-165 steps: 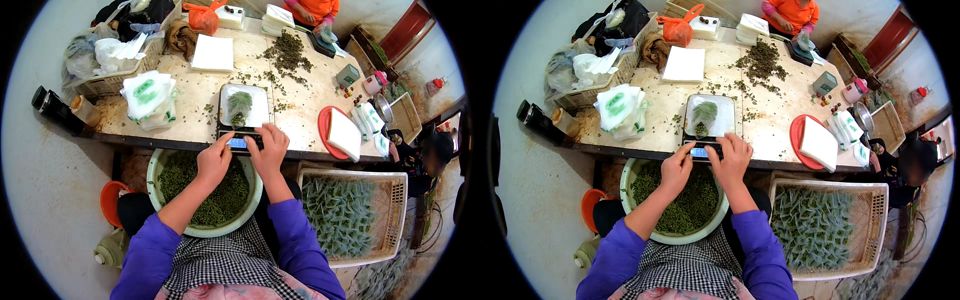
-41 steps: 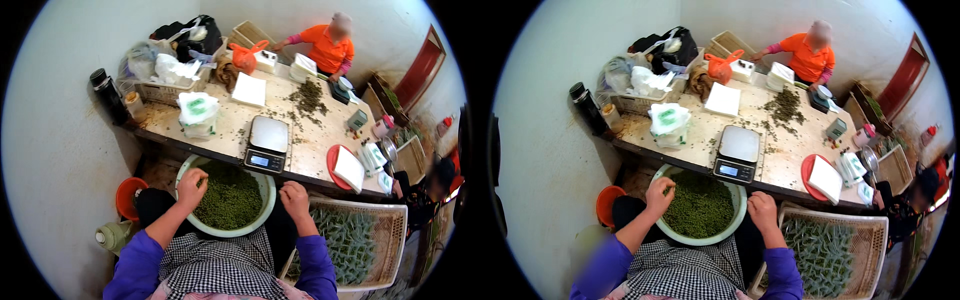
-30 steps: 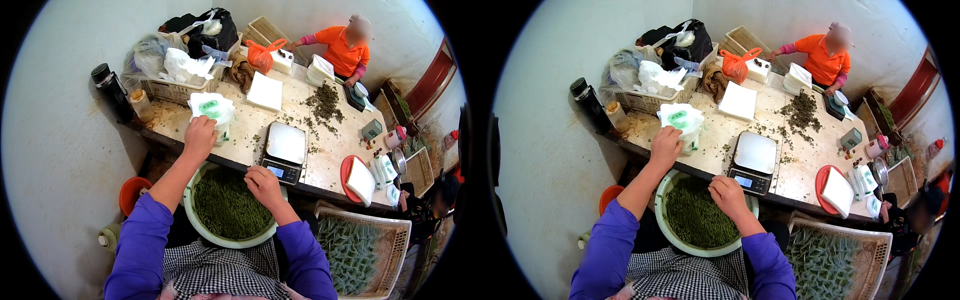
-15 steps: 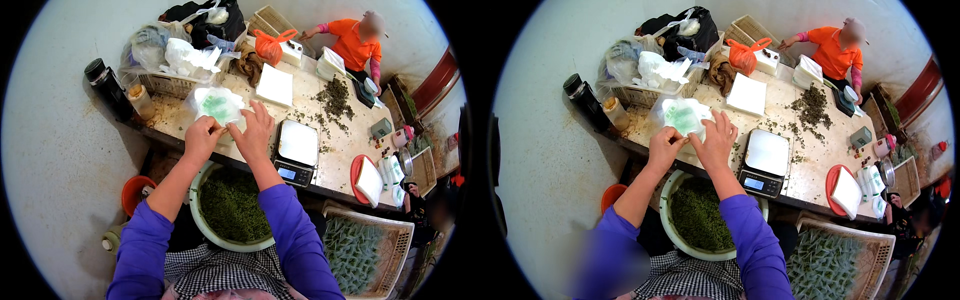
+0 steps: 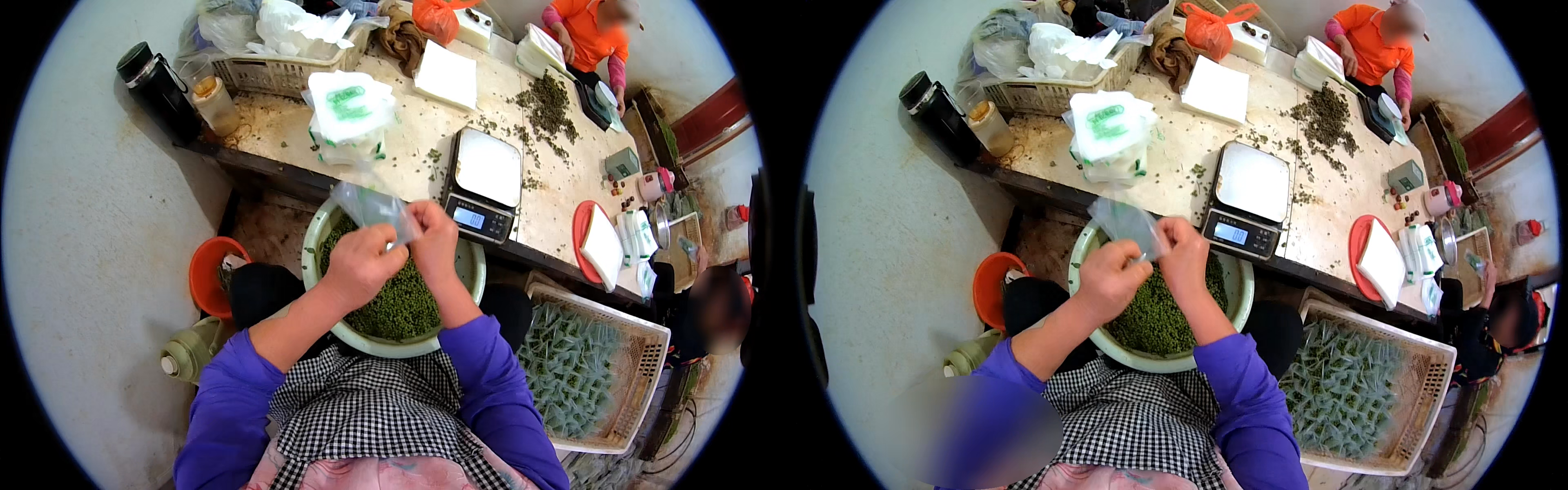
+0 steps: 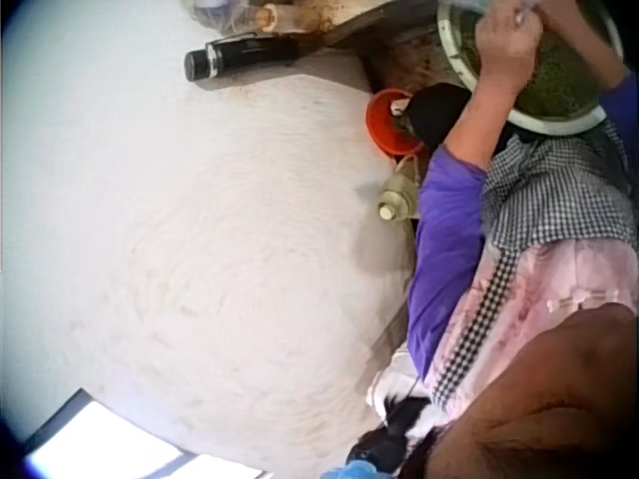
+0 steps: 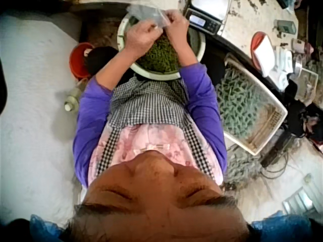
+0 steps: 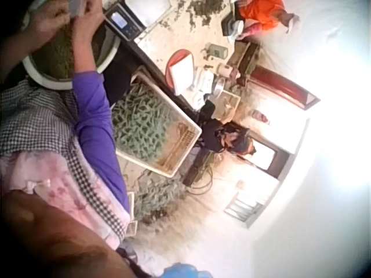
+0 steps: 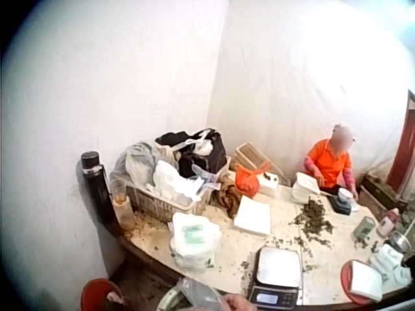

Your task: The person scoops green tea leaves from a large bowl into small plastic bags, weighs each bag on a digital scale, and places the filled bags into a white basket. The process is repeated continuously.

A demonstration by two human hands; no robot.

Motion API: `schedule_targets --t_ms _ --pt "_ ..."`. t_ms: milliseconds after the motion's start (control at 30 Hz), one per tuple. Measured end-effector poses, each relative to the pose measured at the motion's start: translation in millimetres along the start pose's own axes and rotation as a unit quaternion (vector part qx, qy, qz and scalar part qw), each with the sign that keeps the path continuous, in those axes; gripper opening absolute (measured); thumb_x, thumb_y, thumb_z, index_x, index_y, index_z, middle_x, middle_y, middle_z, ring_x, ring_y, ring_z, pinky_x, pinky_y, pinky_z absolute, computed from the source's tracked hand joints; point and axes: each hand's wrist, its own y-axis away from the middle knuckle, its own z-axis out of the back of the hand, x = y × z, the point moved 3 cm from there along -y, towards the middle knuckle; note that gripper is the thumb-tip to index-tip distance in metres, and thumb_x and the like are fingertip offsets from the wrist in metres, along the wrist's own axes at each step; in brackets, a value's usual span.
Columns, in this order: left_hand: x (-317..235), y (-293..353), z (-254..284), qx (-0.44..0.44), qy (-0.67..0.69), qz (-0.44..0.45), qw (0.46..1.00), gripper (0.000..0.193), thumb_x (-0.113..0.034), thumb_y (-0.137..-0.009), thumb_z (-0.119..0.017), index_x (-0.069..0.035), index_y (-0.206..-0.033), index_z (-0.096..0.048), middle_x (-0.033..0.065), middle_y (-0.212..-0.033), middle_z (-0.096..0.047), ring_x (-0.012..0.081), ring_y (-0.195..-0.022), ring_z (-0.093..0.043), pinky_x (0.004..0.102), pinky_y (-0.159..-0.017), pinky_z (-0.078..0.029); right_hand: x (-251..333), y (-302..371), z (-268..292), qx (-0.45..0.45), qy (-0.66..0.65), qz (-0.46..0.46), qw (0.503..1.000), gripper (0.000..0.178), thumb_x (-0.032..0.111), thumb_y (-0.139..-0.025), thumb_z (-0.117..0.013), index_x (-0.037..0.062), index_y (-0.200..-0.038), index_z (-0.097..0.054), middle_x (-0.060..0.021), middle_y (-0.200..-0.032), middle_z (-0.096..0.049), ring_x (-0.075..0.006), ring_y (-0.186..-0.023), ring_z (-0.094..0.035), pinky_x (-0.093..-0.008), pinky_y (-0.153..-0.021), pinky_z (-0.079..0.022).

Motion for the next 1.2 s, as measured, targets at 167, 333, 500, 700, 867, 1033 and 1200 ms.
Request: schedule_targets --t_ms 167,333,500,700,867,1033,1200 --pt "-30.2 32.3 9.5 0.151 -0.051 -0.055 0.986 0.025 -0.014 -0.067 -0.07 -0.01 -0.091 -0.065 0.0086 -0.103 -0.059 0.0265 -0.095 -0.058 0.0378 -0.081 -0.048 -45.6 58.2 22.9 0.224 -0.019 -0.08 0.971 0.01 0.007 -0.086 -0.07 0.0003 -0.092 -0.068 -0.008 -0.077 -0.067 -0.0118 -0.067 -0.061 -0.0281 -0.062 -0.05" --pt "-13.8 93.4 17.3 0.224 0.008 0.01 0.975 0.018 -0.008 -0.07 -0.068 -0.008 -0.088 -0.065 0.009 -0.091 -0.06 0.025 -0.085 -0.061 0.0353 -0.072 -0.052 -78.1 86.7 23.7 0.468 -0.214 -0.197 0.835 0.029 0.025 -0.094 -0.068 0.0033 -0.113 -0.067 0.0001 -0.098 -0.068 -0.012 -0.089 -0.063 -0.0282 -0.082 -0.051" --pt "0.4 76.0 11.0 0.107 -0.007 0.177 0.978 0.017 0.003 -0.07 -0.073 -0.003 -0.083 -0.064 0.0132 -0.098 -0.059 0.0283 -0.084 -0.064 0.0354 -0.07 -0.055 -148.6 44.3 -2.4 0.279 0.173 0.014 0.945 0.053 0.043 -0.084 -0.072 0.0068 -0.123 -0.065 -0.0162 -0.126 -0.063 -0.0355 -0.12 -0.056 -0.0459 -0.102 -0.044" --pt "16.3 71.3 -15.1 -0.021 0.064 0.298 0.952 0.012 0.008 -0.076 -0.069 0.0 -0.08 -0.06 0.0159 -0.118 -0.056 0.0266 -0.101 -0.068 0.0342 -0.076 -0.056 -151.3 57.3 -36.2 0.368 0.242 0.072 0.895 0.071 0.052 -0.076 -0.074 0.0102 -0.132 -0.059 -0.0122 -0.135 -0.057 -0.0337 -0.128 -0.048 -0.0503 -0.107 -0.037" --pt "29.4 91.2 -34.1 -0.019 0.112 0.322 0.94 0.012 0.008 -0.078 -0.067 0.0 -0.08 -0.059 0.0141 -0.123 -0.056 0.0218 -0.099 -0.068 0.031 -0.074 -0.057 -113.7 93.0 11.7 0.461 0.248 0.12 0.843 0.062 0.044 -0.073 -0.077 0.0124 -0.125 -0.062 -0.0083 -0.121 -0.061 -0.0304 -0.116 -0.053 -0.0509 -0.097 -0.043" --pt "29.7 91.1 -40.1 -0.031 0.111 0.312 0.943 0.016 0.006 -0.078 -0.07 -0.003 -0.08 -0.057 0.0142 -0.119 -0.059 0.0229 -0.089 -0.067 0.033 -0.07 -0.055 -114.2 97.0 19.7 0.469 0.264 0.147 0.83 0.059 0.029 -0.069 -0.08 0.0117 -0.122 -0.06 -0.0084 -0.114 -0.06 -0.0311 -0.113 -0.055 -0.0488 -0.092 -0.048" --pt "31.1 94.9 -46.6 -0.023 0.137 0.32 0.937 0.015 0.006 -0.079 -0.07 -0.003 -0.082 -0.058 0.0145 -0.119 -0.06 0.0212 -0.083 -0.067 0.0319 -0.064 -0.053 -142.3 74.6 -0.3 0.396 0.281 0.11 0.867 0.057 0.013 -0.064 -0.08 0.01 -0.117 -0.059 -0.0115 -0.106 -0.059 -0.0338 -0.099 -0.061 -0.0448 -0.082 -0.054"
